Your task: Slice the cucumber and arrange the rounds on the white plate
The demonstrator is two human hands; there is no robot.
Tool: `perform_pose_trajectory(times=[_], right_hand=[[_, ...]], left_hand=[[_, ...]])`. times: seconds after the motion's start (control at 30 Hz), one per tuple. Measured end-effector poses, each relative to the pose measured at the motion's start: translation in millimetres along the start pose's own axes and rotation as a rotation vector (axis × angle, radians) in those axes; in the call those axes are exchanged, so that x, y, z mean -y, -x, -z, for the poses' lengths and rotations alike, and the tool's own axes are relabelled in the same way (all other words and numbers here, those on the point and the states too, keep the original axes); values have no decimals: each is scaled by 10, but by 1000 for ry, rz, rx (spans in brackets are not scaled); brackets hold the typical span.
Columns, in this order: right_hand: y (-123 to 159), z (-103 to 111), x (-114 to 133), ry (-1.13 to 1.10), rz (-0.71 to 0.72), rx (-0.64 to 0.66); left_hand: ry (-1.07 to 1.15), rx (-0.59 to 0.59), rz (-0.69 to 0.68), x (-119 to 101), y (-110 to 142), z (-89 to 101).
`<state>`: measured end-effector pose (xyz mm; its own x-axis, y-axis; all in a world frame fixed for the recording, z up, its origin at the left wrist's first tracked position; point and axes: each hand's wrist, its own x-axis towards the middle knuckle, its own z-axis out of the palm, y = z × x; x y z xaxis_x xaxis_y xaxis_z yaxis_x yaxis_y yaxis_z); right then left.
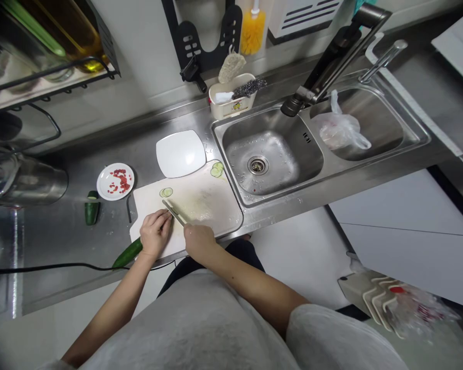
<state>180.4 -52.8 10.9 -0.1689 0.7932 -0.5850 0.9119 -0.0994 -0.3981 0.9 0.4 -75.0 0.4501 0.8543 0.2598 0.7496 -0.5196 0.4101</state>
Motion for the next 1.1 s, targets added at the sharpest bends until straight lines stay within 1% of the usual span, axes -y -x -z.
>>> perform_pose_trajectory(times=[0.17,0.5,1.1], right_hand=[[5,29,-2,-2,12,9],[20,82,1,31,-7,41],[-60,37,1,48,-14,36]], left_hand=[[-7,0,-1,-7,-4,6],[8,-10,-1,-6,-4,-5],[20,-20,-5,-16,-12,-5]])
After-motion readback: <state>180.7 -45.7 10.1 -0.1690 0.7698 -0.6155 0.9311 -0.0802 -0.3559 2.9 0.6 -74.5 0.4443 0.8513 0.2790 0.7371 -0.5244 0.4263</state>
